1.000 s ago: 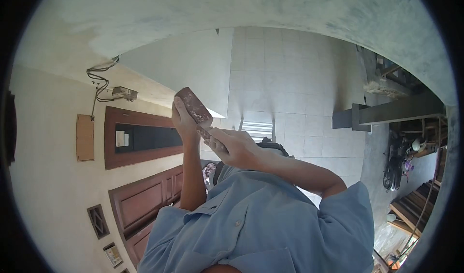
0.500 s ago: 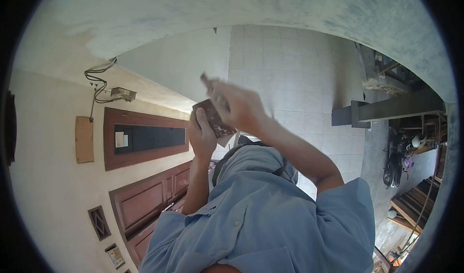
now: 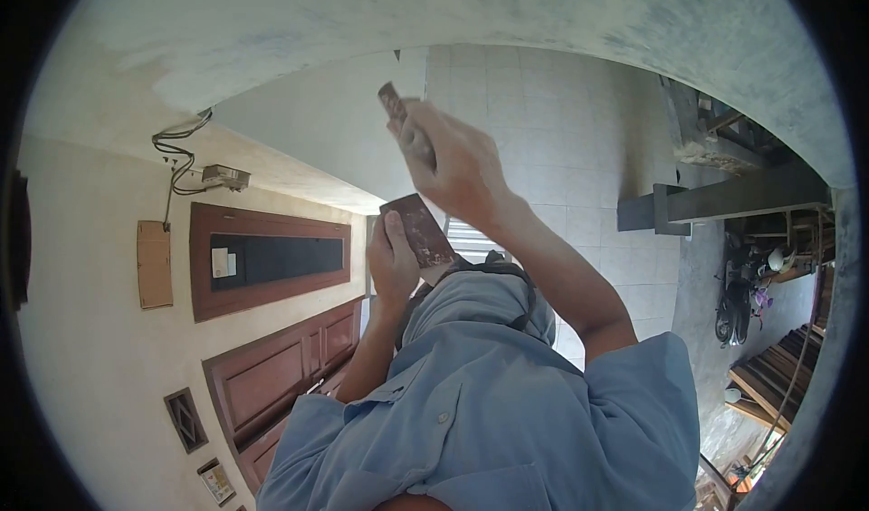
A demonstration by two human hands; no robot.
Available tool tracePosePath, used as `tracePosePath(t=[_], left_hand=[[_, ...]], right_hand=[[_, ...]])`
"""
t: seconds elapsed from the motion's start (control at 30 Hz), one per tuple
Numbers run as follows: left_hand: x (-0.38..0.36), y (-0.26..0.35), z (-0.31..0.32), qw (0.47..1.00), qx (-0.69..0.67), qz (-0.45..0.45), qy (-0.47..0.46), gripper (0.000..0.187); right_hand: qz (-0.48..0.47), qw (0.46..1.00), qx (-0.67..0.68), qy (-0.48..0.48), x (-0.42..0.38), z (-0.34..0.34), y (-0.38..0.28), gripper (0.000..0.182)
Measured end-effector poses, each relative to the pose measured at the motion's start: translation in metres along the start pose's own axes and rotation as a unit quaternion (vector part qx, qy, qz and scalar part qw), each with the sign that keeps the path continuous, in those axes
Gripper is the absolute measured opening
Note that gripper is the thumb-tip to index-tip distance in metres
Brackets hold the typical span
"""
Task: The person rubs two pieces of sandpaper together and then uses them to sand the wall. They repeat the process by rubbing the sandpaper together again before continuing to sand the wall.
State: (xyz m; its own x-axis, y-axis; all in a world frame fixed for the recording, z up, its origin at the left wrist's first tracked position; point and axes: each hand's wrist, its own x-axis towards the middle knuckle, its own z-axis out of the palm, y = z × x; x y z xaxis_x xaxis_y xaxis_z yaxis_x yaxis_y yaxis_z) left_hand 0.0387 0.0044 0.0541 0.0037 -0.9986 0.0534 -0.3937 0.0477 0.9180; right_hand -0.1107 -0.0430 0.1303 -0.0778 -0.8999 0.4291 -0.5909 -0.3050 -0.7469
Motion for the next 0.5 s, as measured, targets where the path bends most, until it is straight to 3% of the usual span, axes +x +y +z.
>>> tracePosePath(t=[0.13,0.17,0.23,0.37,0.43,0.47,0.5], left_hand=[[0.033,0.002,-0.017,0.992,-0.009,0.056,0.114,0.038],[0.044,0.002,-0.027,0.991,-0.031,0.037,0.127,0.038],[0.054,0.007,-0.042,0.984,-0.078,0.009,0.159,0.037],[0.037,-0.006,-0.029,0.983,0.072,0.127,0.113,0.036],[0.042,0.004,-0.034,0.985,0.017,0.062,0.157,0.036],[0.044,0.007,-0.037,0.983,-0.010,0.028,0.181,0.036],[0.049,0.001,-0.039,0.980,-0.039,0.053,0.187,0.037]], right_hand=[[-0.044,0.991,-0.009,-0.123,-0.060,0.032,0.006,0.019],[-0.014,0.992,0.028,-0.121,-0.076,0.038,0.001,0.011],[-0.015,0.985,0.042,-0.165,-0.093,0.041,0.007,0.015],[-0.054,0.980,0.036,-0.187,-0.083,0.034,0.016,0.022],[-0.111,0.973,0.025,-0.203,-0.067,0.024,0.021,0.023],[-0.083,0.976,0.048,-0.195,-0.063,0.019,0.020,0.023],[-0.057,0.978,0.072,-0.187,-0.059,0.014,0.018,0.023]])
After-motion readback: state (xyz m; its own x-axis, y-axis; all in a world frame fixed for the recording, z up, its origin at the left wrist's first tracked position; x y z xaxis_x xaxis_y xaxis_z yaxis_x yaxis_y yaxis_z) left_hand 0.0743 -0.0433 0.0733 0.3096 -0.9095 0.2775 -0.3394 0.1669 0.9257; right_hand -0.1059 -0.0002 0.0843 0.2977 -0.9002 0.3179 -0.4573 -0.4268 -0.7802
